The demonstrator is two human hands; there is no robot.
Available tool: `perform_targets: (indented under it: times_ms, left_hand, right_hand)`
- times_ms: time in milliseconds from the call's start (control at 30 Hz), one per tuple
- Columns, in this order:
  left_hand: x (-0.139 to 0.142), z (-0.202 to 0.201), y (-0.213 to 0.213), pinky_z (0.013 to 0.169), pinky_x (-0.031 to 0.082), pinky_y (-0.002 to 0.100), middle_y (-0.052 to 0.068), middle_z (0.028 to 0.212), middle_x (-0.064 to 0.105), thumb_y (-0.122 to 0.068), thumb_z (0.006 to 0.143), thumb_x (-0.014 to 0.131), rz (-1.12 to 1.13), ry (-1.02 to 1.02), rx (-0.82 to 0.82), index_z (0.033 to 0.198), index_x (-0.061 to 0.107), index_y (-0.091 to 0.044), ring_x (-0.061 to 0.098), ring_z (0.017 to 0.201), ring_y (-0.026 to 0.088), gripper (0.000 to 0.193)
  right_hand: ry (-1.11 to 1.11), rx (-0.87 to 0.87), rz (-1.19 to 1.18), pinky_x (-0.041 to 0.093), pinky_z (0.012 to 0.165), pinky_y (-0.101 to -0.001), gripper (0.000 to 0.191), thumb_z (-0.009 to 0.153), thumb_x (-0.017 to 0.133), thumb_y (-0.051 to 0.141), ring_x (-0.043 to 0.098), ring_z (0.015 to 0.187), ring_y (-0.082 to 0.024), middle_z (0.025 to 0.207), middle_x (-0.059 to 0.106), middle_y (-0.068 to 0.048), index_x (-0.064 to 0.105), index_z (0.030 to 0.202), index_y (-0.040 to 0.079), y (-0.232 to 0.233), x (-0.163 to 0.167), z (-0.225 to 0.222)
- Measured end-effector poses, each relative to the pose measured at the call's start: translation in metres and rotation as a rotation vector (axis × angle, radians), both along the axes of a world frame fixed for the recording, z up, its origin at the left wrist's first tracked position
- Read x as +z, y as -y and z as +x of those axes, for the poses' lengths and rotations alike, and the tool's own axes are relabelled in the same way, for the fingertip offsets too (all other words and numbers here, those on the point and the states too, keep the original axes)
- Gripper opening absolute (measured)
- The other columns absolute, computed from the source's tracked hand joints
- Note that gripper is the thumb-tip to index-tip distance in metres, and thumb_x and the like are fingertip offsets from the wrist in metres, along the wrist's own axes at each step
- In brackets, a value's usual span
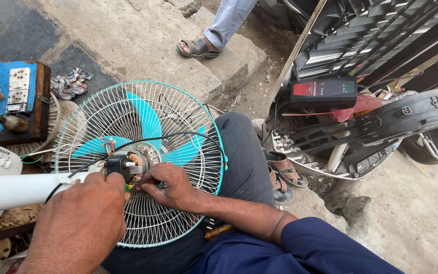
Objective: The person repairs a standing fan by using a hammer and screwdriver to adjust the motor housing and internal components. They repeatedly tap the motor area and tighten screws while seated on the ground.
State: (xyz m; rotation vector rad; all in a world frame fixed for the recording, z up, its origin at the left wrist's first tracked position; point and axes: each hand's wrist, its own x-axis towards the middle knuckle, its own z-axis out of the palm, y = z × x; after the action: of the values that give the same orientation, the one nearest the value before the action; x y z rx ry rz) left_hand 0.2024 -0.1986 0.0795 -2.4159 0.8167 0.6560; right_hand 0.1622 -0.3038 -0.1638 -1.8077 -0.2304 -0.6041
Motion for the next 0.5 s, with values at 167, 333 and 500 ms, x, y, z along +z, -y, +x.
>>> perform_targets:
  times_ms: [167, 333, 500]
  left_hand:
    - [-0.003, 0.002, -0.009, 0.071, 0.063, 0.04, 0.01, 0.094, 0.06, -0.015, 0.093, 0.057, -0.199, 0.114, -0.131, 0.098, 0.056, -0.009, 0.073, 0.083, 0.023, 0.008]
    - [-0.03, -0.004, -0.061, 0.071, 0.063, 0.038, 0.002, 0.087, 0.065, -0.044, 0.095, 0.063, -0.133, 0.154, 0.013, 0.102, 0.063, -0.019, 0.075, 0.08, 0.02, 0.026]
    - [-0.104, -0.022, -0.165, 0.062, 0.059, 0.033, 0.007, 0.074, 0.071, -0.043, 0.084, 0.071, -0.696, 0.289, 0.263, 0.113, 0.073, -0.014, 0.072, 0.066, 0.017, 0.041]
  right_hand:
    - [0.0, 0.023, 0.003, 0.055, 0.067, -0.0333, 0.017, 0.087, 0.083, 0.011, 0.068, 0.075, -0.017, 0.082, 0.069, -0.005, 0.068, 0.094, 0.007, 0.0, -0.001, 0.0]
    - [0.043, 0.02, -0.01, 0.052, 0.065, -0.0335, 0.017, 0.087, 0.083, 0.01, 0.066, 0.074, -0.017, 0.08, 0.067, -0.006, 0.067, 0.093, 0.006, -0.001, -0.008, 0.001]
    - [0.024, 0.035, 0.001, 0.052, 0.064, -0.0325, 0.016, 0.088, 0.082, 0.011, 0.066, 0.072, -0.016, 0.081, 0.068, -0.006, 0.068, 0.093, 0.006, 0.0, 0.014, 0.002]
